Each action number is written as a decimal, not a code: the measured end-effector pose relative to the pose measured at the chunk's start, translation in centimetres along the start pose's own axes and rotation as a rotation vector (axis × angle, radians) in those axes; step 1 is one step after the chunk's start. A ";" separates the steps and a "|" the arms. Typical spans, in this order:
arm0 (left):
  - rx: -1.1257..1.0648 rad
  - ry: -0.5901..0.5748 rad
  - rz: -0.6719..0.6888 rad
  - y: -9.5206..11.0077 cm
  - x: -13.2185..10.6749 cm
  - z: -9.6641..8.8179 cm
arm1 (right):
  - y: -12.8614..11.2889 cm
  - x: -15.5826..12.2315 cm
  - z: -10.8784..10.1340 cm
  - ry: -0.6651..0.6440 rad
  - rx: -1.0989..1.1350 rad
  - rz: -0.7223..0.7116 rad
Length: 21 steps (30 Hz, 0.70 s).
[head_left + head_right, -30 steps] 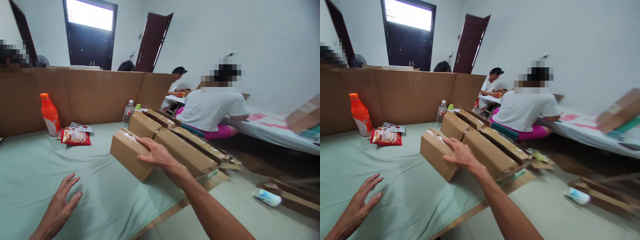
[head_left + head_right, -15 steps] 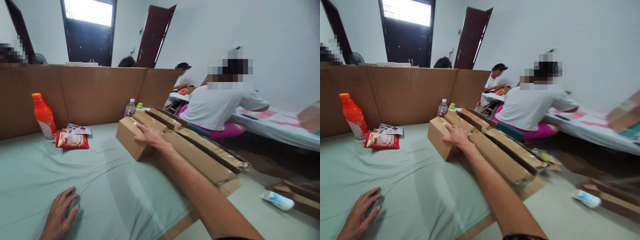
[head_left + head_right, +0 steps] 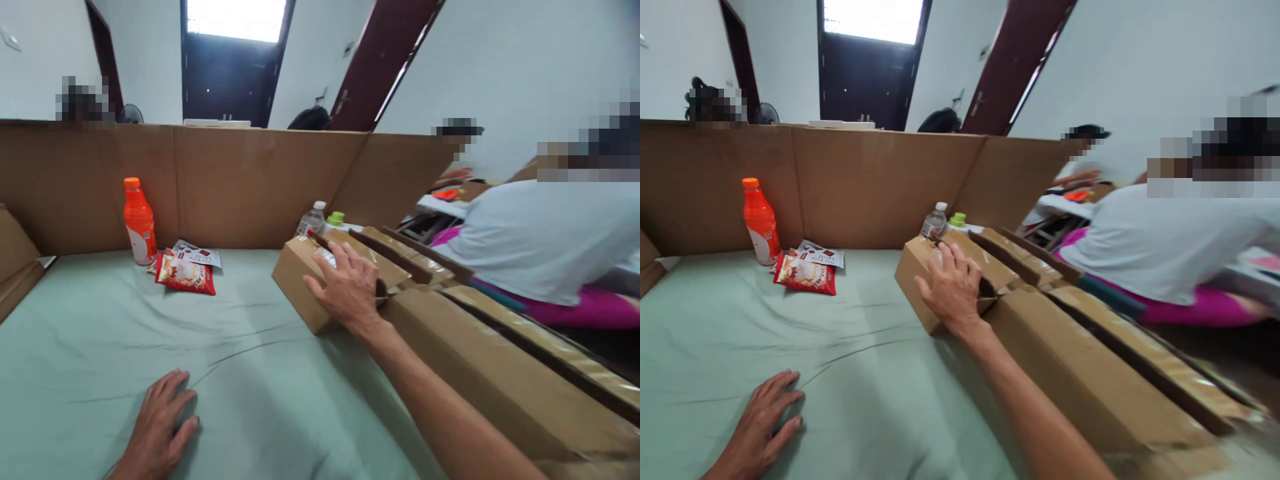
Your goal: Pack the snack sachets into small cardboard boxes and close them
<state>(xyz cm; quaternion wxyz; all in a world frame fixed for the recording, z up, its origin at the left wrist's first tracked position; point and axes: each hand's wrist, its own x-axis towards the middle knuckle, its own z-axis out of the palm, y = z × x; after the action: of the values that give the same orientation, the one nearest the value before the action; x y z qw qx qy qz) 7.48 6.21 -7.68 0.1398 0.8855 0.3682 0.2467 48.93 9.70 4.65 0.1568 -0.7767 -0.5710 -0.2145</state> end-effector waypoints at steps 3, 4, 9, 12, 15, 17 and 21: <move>0.013 -0.014 -0.005 0.4 0.0 0.0 | -3.5 -0.7 1.5 -0.052 0.170 -0.175; 0.024 -0.024 -0.005 0.5 0.0 0.0 | -4.9 -0.8 2.3 -0.105 0.210 -0.219; 0.065 -0.065 0.014 0.6 -0.5 0.6 | -12.1 -0.3 8.2 -0.245 0.299 -0.332; 0.071 -0.074 0.030 0.5 -1.0 1.4 | -16.2 0.7 11.6 -0.276 0.345 -0.342; 0.093 -0.085 0.038 0.1 -1.4 2.4 | -19.0 1.9 14.1 -0.287 0.375 -0.319; 0.102 -0.108 0.037 -0.1 -1.5 2.9 | -20.0 2.4 15.1 -0.287 0.380 -0.295; 0.087 -0.170 0.016 0.1 -1.6 3.1 | -20.5 1.4 15.3 -0.269 0.379 -0.280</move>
<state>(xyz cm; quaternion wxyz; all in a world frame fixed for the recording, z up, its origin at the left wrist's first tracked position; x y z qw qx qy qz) 8.26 4.83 -10.78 0.1299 0.9113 0.3583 0.1555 32.07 24.48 -7.79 0.1910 -0.6686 -0.7184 -0.0182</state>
